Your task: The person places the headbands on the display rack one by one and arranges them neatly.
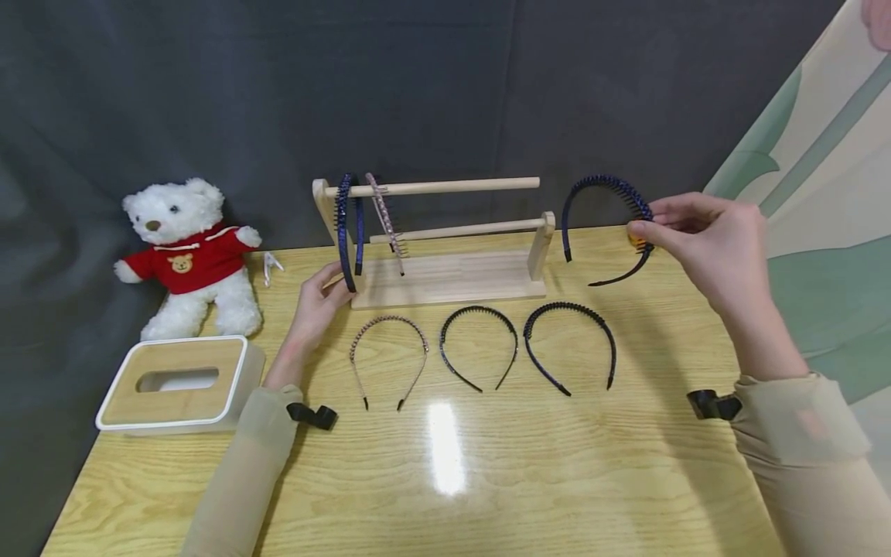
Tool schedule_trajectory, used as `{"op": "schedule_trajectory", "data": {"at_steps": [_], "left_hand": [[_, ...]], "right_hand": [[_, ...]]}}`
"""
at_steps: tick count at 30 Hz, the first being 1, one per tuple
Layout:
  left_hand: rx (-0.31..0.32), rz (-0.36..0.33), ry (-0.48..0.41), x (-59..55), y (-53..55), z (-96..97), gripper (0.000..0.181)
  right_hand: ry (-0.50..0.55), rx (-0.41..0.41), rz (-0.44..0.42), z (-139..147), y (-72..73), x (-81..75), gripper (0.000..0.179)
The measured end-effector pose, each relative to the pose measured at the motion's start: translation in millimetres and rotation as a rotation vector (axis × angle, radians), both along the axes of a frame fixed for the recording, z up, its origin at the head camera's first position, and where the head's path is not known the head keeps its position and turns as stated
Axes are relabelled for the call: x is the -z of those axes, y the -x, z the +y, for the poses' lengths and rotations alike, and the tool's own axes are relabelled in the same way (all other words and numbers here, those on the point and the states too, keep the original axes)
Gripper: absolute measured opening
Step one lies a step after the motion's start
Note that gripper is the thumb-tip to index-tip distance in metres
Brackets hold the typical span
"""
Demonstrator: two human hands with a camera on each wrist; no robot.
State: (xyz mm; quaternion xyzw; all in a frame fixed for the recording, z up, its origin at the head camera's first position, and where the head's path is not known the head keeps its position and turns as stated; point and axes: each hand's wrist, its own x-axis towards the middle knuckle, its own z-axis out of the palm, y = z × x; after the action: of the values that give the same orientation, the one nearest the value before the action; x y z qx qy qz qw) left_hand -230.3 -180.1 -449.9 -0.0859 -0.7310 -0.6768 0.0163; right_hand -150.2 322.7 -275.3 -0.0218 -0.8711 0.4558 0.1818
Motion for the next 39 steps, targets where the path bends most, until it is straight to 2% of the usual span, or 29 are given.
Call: {"op": "schedule_trajectory", "data": {"at_steps": [8,21,31,39], "left_hand": [[0.003,-0.008,-0.004,-0.1,0.4,0.0,0.045],[-0.006,-0.013,-0.014,-1.8,-1.3,0.4,0.044],[0.002,-0.02,-0.022,-3.3,-3.0,2.1,0.044],[-0.002,-0.021,-0.025,-4.6,-3.3,2.4,0.045]], "right_hand": [[0.016,0.023,0.021,-5,-0.5,-5.8,0.017],[0.047,0.054,0.079,-15,2.3,-11.1,0.016],[0.056,0.056,0.087,-16,2.9,-15.8,0.015],[0.125,0.05,0.098,-19,5.5,-21.8,0.023]]}}
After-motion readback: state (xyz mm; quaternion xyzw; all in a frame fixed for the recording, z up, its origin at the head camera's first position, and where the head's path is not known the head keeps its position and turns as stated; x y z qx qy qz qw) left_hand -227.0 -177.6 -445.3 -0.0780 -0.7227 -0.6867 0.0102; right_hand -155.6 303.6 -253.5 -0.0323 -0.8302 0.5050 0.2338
